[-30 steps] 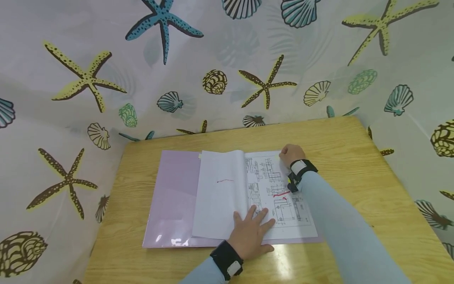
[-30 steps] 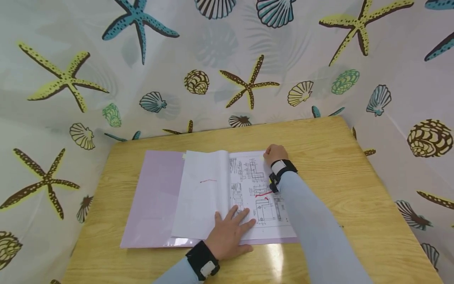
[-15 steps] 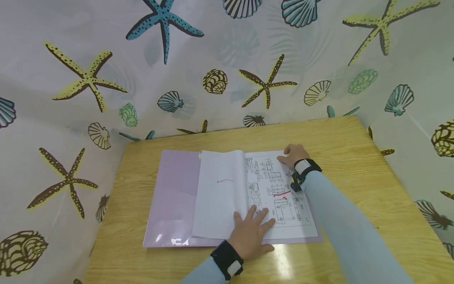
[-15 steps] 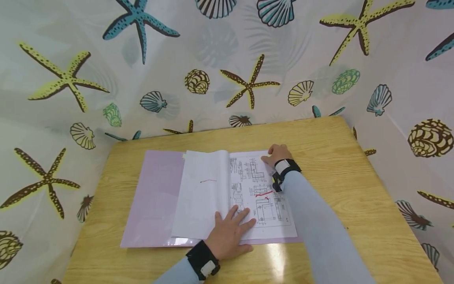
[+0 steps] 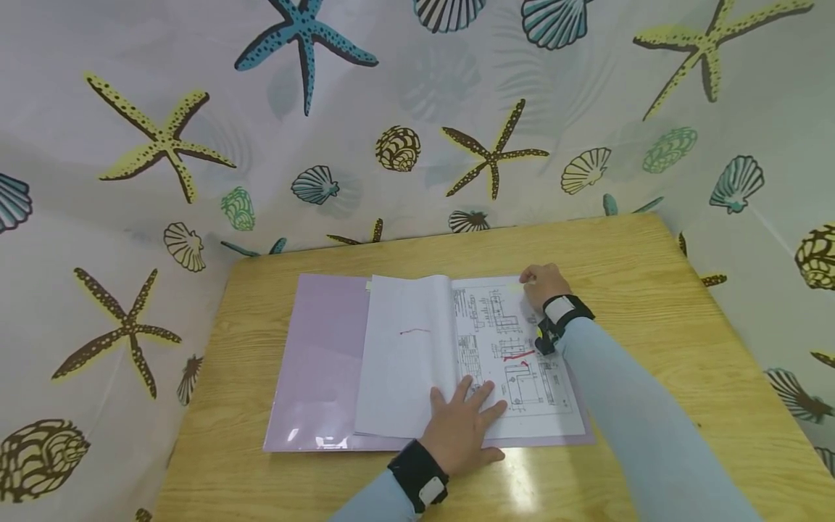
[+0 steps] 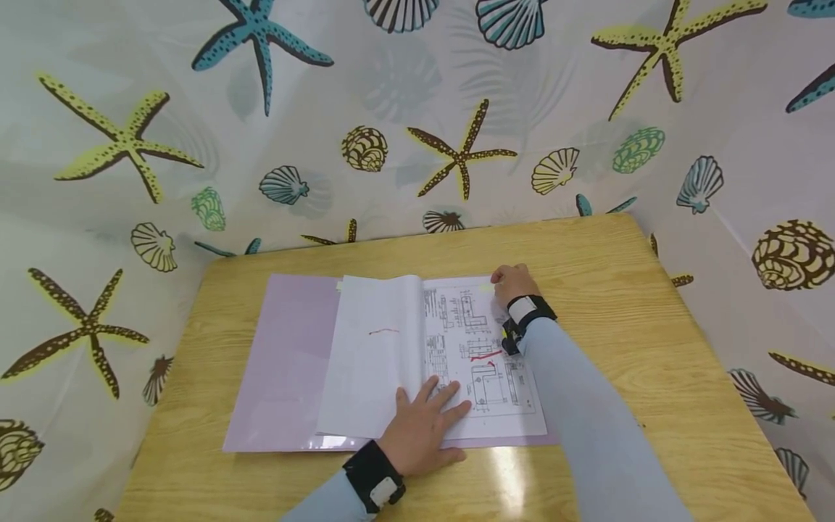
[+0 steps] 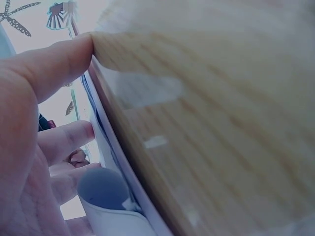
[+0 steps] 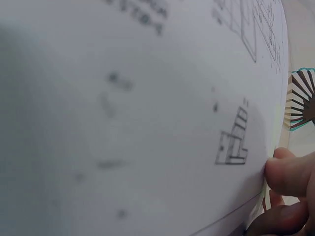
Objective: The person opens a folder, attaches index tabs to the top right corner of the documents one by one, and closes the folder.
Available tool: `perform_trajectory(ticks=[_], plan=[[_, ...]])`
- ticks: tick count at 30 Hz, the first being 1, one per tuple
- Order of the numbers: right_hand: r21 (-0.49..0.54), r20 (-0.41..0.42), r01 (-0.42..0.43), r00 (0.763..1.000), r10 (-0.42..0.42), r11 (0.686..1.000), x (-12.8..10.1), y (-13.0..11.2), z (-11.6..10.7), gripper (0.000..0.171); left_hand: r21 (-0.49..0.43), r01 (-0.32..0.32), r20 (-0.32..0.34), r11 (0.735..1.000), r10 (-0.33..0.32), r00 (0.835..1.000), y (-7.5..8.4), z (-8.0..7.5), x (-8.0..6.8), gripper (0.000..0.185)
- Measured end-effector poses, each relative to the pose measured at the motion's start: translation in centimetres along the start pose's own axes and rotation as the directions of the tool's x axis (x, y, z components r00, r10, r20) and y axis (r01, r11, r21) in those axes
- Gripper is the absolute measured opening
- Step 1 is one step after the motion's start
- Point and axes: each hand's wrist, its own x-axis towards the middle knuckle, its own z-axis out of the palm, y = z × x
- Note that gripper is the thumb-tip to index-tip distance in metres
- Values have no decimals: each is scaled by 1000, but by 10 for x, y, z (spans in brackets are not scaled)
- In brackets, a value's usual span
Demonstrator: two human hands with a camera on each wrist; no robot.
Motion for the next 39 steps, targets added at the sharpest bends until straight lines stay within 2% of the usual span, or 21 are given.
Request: perform_trajectory(ticks=[5, 9, 14, 20, 23, 29, 39], plan=[[-12, -3, -2, 1000, 2, 1000, 2, 1, 0, 23, -6, 1, -3, 1000, -1, 1000, 0, -1, 0, 76], [-68, -17, 19, 1000, -20, 998, 0, -1, -1, 23, -13, 5, 6, 1000, -5, 1000, 0, -2, 1, 76], [-148, -91, 18, 995, -32, 989, -4, -6, -1, 28, -13, 8, 16, 1000, -8, 1000, 0, -2, 2, 76], [-261, -180, -5, 983, -44, 965, -2, -11, 9, 23, -15, 4, 16, 1000, -4, 1000, 0, -2, 2, 76], [-298, -180, -15, 983, -41, 954, -1, -14, 12, 26, -13, 7, 14, 1000, -7, 1000, 0, -2, 2, 76], [-288, -163, -22, 986, -27, 958, -3, -15, 14, 38, -9, -2, 9, 1000, 2, 1000, 1, -1, 2, 76], [-319, -170, -31, 985, -25, 947, -6, -21, 13, 28, -17, -13, -6, 1000, 13, 1000, 0, 0, 1, 76]])
